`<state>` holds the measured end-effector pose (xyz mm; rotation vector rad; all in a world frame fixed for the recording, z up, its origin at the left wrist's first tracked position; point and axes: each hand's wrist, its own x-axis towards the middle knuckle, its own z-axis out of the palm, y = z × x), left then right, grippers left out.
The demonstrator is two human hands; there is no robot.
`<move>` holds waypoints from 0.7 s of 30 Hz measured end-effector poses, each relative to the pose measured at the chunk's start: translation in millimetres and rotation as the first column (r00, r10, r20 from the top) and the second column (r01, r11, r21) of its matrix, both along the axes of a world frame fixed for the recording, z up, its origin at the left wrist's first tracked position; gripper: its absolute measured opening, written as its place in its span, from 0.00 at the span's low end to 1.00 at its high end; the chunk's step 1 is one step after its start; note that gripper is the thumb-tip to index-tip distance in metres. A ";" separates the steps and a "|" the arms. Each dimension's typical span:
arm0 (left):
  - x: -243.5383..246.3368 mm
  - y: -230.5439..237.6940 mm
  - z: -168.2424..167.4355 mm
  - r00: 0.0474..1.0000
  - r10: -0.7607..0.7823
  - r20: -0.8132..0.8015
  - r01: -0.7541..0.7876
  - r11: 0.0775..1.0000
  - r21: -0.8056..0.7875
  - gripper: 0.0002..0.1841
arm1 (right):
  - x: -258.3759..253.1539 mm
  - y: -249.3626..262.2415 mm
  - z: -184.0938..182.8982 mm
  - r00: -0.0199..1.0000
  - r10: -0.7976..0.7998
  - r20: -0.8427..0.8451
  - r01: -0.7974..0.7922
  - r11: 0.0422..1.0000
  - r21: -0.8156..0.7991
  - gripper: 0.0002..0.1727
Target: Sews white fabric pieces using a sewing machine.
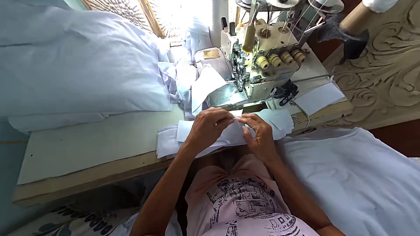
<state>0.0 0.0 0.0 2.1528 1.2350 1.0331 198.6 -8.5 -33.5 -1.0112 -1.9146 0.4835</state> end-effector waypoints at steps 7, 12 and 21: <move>-16.9 -2.5 4.5 0.928 -0.160 0.336 0.204 0.974 -0.102 0.02 | -16.5 -10.9 4.0 0.981 0.082 -0.176 -0.061 0.991 0.117 0.07; -19.6 -0.7 1.5 0.837 -0.127 0.533 0.323 0.900 -0.294 0.08 | -19.9 -12.8 10.0 0.966 0.178 -0.188 -0.163 0.982 0.095 0.05; -31.3 -2.6 -1.9 0.693 0.009 0.721 0.269 0.924 -0.271 0.10 | -12.7 -15.2 11.0 0.947 0.181 -0.265 -0.203 0.977 -0.059 0.04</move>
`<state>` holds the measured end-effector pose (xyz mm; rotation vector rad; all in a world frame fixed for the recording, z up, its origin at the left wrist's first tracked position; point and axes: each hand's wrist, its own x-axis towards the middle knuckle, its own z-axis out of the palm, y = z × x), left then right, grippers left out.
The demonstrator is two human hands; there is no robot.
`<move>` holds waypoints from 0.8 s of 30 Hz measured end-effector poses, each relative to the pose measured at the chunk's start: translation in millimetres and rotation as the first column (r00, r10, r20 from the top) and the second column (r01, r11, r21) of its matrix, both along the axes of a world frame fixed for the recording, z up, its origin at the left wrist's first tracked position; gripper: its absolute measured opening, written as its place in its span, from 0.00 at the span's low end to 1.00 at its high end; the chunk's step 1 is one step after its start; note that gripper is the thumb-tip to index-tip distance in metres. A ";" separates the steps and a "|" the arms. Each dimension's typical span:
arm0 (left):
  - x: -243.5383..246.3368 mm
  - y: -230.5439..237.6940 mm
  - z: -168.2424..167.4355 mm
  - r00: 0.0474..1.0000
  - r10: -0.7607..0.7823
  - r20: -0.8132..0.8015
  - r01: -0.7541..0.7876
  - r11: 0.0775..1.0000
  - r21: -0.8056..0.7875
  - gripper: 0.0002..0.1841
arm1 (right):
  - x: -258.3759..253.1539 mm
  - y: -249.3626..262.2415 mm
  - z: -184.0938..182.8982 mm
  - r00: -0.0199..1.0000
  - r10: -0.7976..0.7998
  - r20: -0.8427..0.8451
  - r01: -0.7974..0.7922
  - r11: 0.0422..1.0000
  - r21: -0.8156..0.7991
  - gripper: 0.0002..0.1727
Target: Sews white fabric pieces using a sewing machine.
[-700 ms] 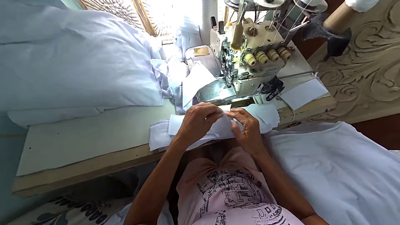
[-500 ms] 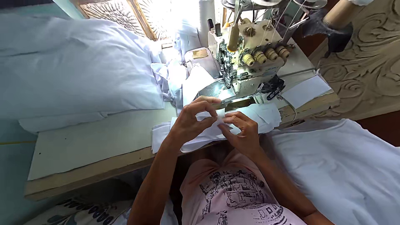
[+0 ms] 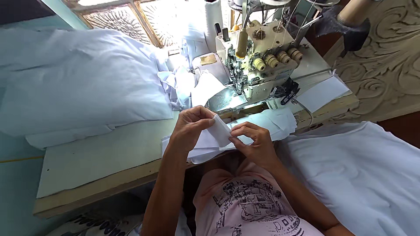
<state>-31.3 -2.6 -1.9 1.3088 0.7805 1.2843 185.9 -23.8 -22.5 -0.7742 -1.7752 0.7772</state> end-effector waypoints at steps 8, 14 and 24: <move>12.3 5.1 0.5 0.996 0.052 0.073 -0.052 0.999 0.003 0.12 | 4.8 -0.3 3.8 0.997 -0.080 0.008 0.081 0.991 -0.109 0.02; 37.4 26.6 12.2 0.875 0.385 -0.293 -0.338 0.920 0.198 0.08 | -2.0 15.2 10.4 0.962 -0.261 0.075 0.264 0.964 -0.028 0.04; 73.7 81.1 -4.4 0.287 0.642 -0.711 -0.178 0.765 0.619 0.08 | 3.1 52.0 4.0 0.879 -0.401 0.258 0.413 0.911 0.007 0.13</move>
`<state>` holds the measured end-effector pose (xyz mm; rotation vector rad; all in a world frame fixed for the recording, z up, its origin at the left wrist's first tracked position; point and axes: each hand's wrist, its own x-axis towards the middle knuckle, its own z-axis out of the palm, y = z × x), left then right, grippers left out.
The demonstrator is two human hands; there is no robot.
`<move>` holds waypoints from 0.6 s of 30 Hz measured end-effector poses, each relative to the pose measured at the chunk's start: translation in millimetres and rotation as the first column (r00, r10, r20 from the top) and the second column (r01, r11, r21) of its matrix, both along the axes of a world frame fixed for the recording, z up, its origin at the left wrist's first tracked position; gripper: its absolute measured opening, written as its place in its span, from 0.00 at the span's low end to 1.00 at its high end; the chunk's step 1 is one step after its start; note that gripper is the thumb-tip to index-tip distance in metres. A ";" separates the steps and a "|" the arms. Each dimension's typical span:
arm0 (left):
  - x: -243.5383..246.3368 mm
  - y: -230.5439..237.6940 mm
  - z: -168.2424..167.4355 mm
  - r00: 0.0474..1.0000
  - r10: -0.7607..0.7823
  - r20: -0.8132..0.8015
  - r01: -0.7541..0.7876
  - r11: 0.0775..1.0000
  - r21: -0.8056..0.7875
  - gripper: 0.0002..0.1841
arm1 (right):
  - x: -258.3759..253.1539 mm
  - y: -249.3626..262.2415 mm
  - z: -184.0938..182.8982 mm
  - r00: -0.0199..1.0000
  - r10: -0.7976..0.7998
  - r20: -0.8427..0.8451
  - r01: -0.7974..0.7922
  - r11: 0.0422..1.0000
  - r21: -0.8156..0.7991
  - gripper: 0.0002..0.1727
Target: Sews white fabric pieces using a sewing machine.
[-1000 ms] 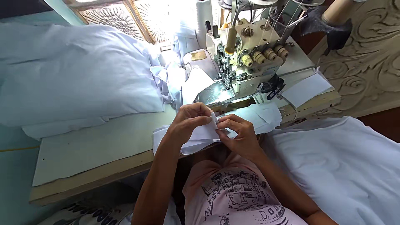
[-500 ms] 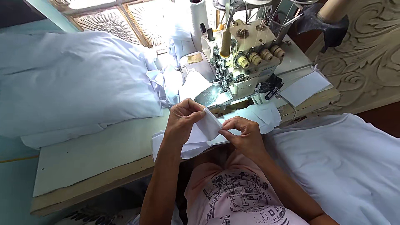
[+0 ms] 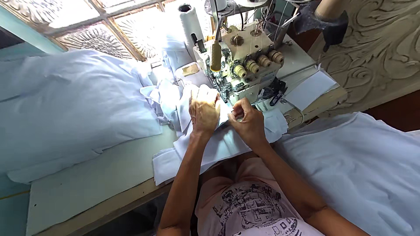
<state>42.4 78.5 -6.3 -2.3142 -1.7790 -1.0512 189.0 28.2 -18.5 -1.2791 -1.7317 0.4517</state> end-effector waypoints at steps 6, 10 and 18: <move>9.2 -39.7 4.3 0.994 0.024 -0.103 -0.032 0.997 -0.071 0.11 | 4.7 -9.7 -3.0 0.999 -0.019 -0.039 0.017 0.998 -0.068 0.13; 7.3 -44.9 -2.1 0.995 -0.060 0.085 0.067 0.994 -0.081 0.09 | 12.4 -22.7 -3.6 0.998 -0.016 -0.061 0.010 0.995 -0.098 0.11; 11.2 -32.7 1.0 0.996 -0.014 0.084 0.022 0.994 -0.104 0.08 | 6.9 -8.8 -7.1 0.997 -0.065 -0.035 0.063 0.997 -0.048 0.10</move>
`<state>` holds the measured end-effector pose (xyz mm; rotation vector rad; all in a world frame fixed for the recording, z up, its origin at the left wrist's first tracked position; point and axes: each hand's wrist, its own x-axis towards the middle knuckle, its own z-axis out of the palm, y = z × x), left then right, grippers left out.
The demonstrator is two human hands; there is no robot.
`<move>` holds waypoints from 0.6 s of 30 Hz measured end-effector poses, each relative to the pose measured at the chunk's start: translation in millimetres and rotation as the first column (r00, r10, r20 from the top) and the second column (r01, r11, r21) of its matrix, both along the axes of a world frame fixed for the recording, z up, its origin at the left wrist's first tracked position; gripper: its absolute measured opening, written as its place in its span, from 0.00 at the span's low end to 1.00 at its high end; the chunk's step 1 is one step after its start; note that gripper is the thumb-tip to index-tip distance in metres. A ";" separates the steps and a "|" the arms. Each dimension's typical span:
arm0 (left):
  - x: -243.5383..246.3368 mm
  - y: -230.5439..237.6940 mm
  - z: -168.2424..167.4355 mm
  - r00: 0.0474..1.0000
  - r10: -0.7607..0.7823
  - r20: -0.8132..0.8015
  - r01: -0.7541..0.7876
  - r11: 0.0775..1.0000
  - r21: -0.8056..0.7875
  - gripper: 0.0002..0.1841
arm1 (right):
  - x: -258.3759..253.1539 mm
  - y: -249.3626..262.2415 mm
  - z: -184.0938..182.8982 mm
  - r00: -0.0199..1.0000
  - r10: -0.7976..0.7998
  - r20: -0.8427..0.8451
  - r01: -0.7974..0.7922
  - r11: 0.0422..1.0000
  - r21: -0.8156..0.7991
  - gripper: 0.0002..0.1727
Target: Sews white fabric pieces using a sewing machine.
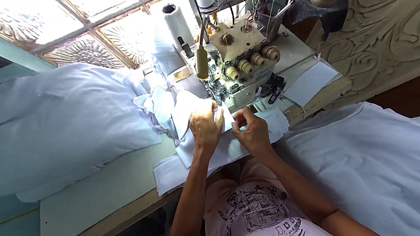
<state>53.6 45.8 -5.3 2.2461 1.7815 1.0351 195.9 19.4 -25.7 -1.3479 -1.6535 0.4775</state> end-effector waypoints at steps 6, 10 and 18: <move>-2.2 -5.0 4.1 0.990 -0.035 -0.139 0.037 0.999 0.009 0.11 | -5.4 3.3 -4.2 0.987 -0.029 0.158 0.006 0.989 0.145 0.14; -12.6 6.4 5.1 0.977 -0.039 -0.211 0.035 0.999 -0.022 0.13 | -14.4 10.9 -0.1 0.938 -0.081 0.338 0.010 0.978 0.208 0.13; -46.8 70.0 -10.5 0.979 0.087 -0.184 -0.071 0.993 0.094 0.12 | -15.3 5.2 1.0 0.891 -0.132 0.435 0.027 0.971 0.239 0.13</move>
